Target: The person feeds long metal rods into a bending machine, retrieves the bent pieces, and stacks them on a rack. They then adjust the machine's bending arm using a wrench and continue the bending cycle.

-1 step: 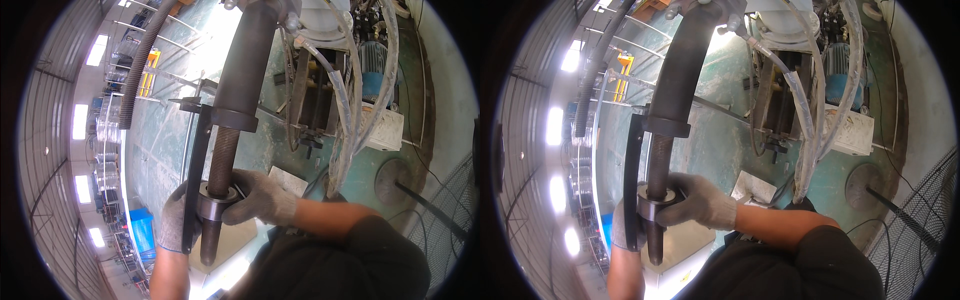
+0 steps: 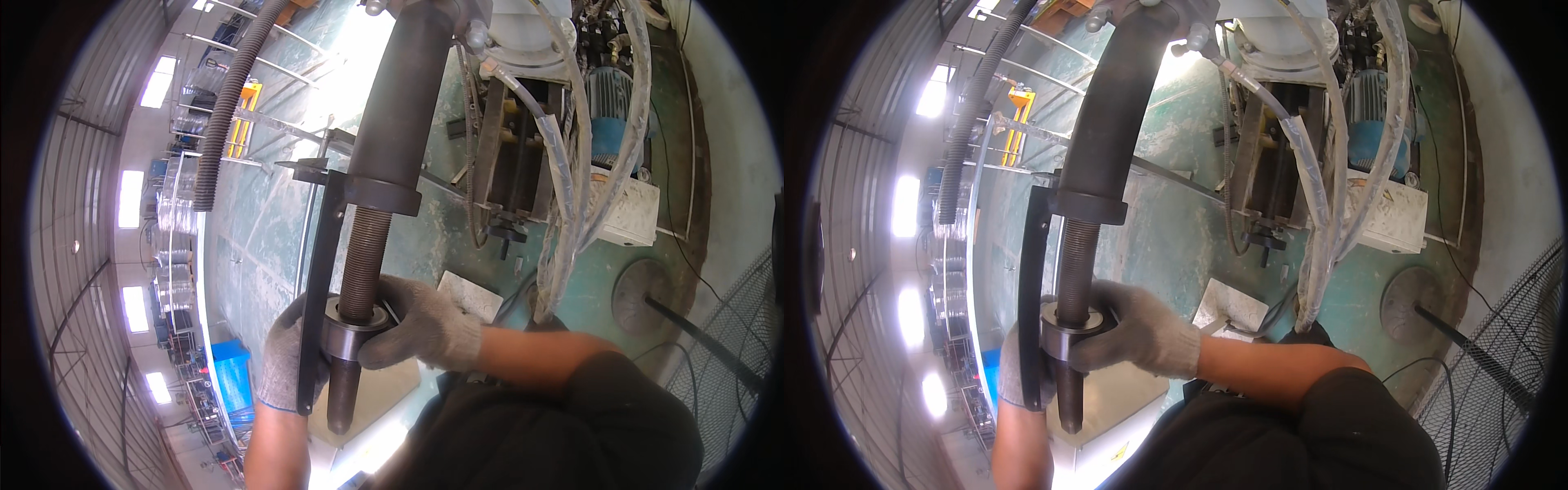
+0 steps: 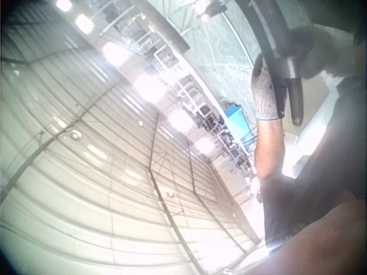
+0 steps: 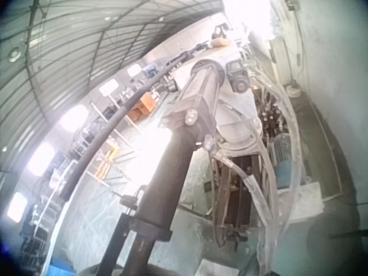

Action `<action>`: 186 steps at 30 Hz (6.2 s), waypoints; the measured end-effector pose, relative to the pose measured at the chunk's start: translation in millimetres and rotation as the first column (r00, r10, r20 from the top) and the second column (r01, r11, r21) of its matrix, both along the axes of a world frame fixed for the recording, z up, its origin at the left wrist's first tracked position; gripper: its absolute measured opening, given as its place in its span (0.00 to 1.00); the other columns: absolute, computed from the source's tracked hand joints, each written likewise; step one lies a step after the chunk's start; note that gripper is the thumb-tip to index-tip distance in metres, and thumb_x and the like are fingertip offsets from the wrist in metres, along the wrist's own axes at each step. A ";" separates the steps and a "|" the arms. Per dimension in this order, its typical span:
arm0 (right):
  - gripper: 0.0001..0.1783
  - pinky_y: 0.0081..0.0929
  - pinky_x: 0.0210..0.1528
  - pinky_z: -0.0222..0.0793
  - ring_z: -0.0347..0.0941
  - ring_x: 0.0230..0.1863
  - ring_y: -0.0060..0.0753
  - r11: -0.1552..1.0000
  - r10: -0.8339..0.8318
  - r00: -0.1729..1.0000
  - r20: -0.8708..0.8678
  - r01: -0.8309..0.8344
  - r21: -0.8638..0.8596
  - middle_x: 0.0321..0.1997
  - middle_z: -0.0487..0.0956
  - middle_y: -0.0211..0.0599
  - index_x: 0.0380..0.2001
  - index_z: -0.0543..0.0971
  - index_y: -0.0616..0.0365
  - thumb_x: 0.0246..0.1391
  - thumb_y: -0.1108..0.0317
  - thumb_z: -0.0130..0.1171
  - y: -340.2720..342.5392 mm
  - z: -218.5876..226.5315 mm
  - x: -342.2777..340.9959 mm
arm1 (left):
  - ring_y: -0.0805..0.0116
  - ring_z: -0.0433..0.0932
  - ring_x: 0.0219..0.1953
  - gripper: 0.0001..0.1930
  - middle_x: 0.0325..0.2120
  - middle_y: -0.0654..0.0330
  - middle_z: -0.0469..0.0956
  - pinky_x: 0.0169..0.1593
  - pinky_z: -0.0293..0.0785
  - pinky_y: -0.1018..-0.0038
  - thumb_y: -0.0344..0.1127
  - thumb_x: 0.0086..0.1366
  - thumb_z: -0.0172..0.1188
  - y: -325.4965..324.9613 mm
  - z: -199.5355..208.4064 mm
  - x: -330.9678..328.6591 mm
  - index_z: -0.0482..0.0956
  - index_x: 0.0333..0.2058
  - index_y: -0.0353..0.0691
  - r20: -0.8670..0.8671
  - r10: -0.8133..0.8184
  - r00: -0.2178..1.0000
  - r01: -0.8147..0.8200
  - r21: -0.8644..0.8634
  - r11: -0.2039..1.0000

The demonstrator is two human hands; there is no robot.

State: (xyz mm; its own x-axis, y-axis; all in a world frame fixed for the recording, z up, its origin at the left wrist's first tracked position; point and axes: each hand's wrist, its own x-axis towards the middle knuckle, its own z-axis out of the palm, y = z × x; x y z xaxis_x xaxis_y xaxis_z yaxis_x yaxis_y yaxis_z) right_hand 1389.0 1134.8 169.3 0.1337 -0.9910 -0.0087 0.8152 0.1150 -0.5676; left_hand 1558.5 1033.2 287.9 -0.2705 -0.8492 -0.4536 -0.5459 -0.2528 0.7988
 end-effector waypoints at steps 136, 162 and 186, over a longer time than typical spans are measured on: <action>0.14 0.46 0.56 0.85 0.88 0.51 0.50 0.695 -0.703 -0.698 -0.136 -0.633 -0.341 0.46 0.89 0.42 0.46 0.88 0.56 0.57 0.66 0.68 45.5 167.4 -22.5 | 0.55 0.87 0.36 0.31 0.41 0.50 0.87 0.39 0.88 0.58 0.66 0.89 0.45 -35.2 -29.0 9.6 0.80 0.61 0.44 -0.773 -0.330 0.542 0.789 0.333 0.516; 0.14 0.54 0.51 0.79 0.83 0.46 0.60 0.802 -0.539 -0.699 -0.471 -0.254 -0.541 0.39 0.85 0.43 0.44 0.88 0.53 0.53 0.67 0.78 49.0 135.8 -79.2 | 0.55 0.88 0.32 0.30 0.38 0.50 0.88 0.35 0.88 0.58 0.65 0.89 0.47 -36.1 -33.2 7.3 0.80 0.58 0.41 -0.785 -0.294 0.545 0.784 0.354 0.509; 0.08 0.59 0.46 0.82 0.87 0.43 0.65 0.619 -0.065 -0.780 -0.622 0.457 -0.639 0.38 0.89 0.54 0.45 0.90 0.54 0.72 0.62 0.68 111.6 113.5 83.5 | 0.61 0.86 0.28 0.28 0.35 0.54 0.86 0.31 0.86 0.63 0.64 0.90 0.46 -29.7 -33.1 7.2 0.80 0.55 0.45 -0.784 -0.305 0.541 0.768 0.313 0.558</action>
State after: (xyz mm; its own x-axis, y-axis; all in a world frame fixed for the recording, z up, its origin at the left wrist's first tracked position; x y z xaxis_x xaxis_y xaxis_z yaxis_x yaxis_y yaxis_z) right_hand 1472.5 1246.4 282.8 -0.5611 -0.6154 0.5536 -0.8258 0.4621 -0.3232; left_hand 1565.7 1003.4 254.8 -0.9539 -0.0416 -0.2973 -0.2164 -0.5909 0.7772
